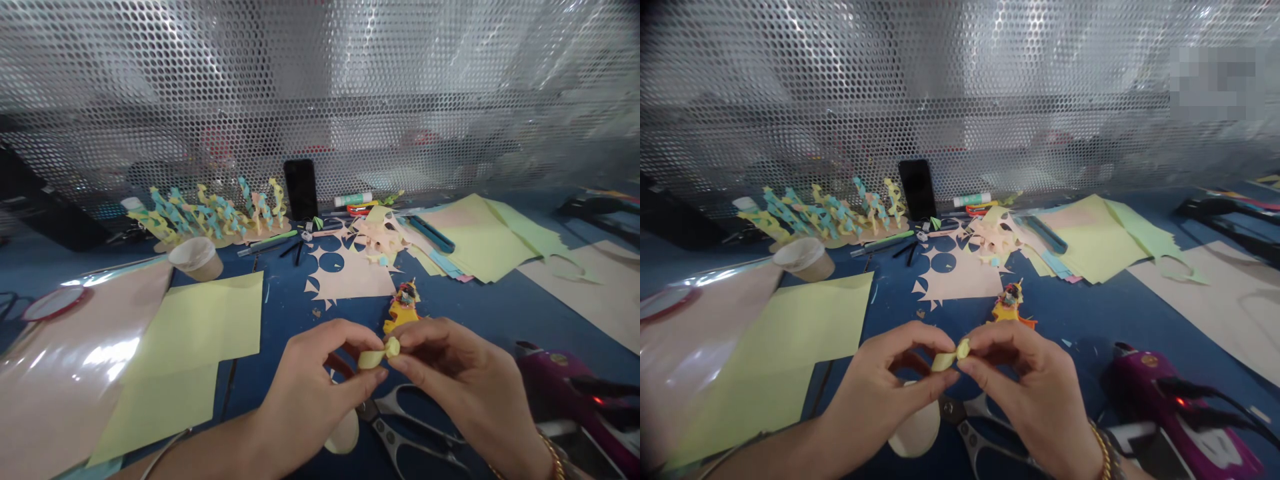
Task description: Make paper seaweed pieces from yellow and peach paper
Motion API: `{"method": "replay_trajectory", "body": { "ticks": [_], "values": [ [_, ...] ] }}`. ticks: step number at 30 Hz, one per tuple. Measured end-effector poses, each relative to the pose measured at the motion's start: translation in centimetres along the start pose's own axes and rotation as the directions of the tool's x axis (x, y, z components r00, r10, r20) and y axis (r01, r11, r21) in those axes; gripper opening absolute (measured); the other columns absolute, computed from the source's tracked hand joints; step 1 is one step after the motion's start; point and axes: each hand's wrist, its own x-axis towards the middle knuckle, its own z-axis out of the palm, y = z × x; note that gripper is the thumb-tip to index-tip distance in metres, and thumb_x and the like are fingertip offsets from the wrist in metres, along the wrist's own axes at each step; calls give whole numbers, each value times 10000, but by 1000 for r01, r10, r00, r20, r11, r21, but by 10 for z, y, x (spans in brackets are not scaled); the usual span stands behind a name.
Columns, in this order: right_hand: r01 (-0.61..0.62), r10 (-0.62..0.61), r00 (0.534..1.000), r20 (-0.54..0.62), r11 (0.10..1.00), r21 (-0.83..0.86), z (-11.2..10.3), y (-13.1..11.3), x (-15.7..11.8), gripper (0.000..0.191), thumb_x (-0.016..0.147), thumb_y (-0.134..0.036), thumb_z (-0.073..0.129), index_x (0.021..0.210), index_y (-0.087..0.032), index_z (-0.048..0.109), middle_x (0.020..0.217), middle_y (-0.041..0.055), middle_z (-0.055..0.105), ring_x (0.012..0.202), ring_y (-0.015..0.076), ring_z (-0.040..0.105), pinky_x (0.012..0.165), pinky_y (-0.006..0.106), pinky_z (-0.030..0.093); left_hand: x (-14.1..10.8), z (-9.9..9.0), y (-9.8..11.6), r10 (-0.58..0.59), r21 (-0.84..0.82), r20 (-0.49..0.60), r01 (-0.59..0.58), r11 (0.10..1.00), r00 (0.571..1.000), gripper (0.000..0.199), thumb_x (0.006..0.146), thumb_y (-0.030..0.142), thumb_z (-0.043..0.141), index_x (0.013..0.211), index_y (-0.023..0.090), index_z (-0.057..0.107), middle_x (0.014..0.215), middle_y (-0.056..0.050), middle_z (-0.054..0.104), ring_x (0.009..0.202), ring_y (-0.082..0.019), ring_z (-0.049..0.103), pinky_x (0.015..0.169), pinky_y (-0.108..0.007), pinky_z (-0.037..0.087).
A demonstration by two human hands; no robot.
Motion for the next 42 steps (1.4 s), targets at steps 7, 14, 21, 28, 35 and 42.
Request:
{"method": "replay_trajectory", "body": {
  "ticks": [7, 14, 21, 28, 35, 42],
  "values": [
    [24, -24, 1000, 5, 1000, 21, 0, 0, -1, 147, 719, -165, 740, 807, -261, 671, 767, -53, 721, 643, 85, 687, 607, 105, 560, -1, 2, 0, 72, -30, -17, -73, 997, 997, 200, 707, 117, 706, 861, 242, 683, 835, 42, 696, 724, -103, 626, 601, -151, 505],
    [30, -30, 1000, -3, 1000, 9, 1, 1, -1, 155, 713, -164, 744, 798, -272, 673, 761, -65, 720, 638, 73, 682, 600, 87, 549, 0, 2, -1, 86, -38, -14, -86, 996, 996, 199, 709, 115, 708, 863, 240, 686, 835, 39, 693, 736, -103, 629, 608, -150, 506],
    [21, -22, 999, 25, 999, 38, 1, 2, -1, 159, 727, -166, 737, 817, -277, 670, 776, -64, 720, 655, 75, 687, 612, 92, 554, -1, 2, -2, 56, -74, -6, -56, 996, 998, 192, 712, 118, 707, 855, 245, 686, 824, 40, 690, 713, -99, 626, 597, -150, 499],
    [-45, 31, 996, 89, 987, 156, -2, 3, 2, 266, 702, -188, 771, 917, -296, 656, 826, -46, 726, 698, 104, 706, 642, 132, 577, -1, 1, -2, -33, -118, -34, 29, 993, 999, 249, 689, 146, 738, 893, 249, 638, 776, 54, 672, 665, -92, 622, 579, -157, 489],
    [-120, 63, 939, 339, 981, 151, -7, 5, 6, 305, 758, -213, 730, 1024, -316, 622, 1033, -12, 651, 904, 132, 669, 773, 204, 565, 0, -2, -6, 98, -10, -51, -99, 995, 994, 234, 738, 147, 703, 919, 275, 629, 831, 68, 703, 705, -89, 649, 652, -165, 511],
    [-45, -6, 921, 389, 991, 123, -10, 7, 6, 282, 797, -160, 685, 1009, -325, 597, 1036, -33, 624, 998, 110, 605, 870, 206, 496, -1, -8, -9, 414, 313, -41, -382, 870, 909, 350, 750, 33, 643, 979, 295, 600, 926, 86, 718, 822, -82, 665, 777, -174, 486]
  ]
}}
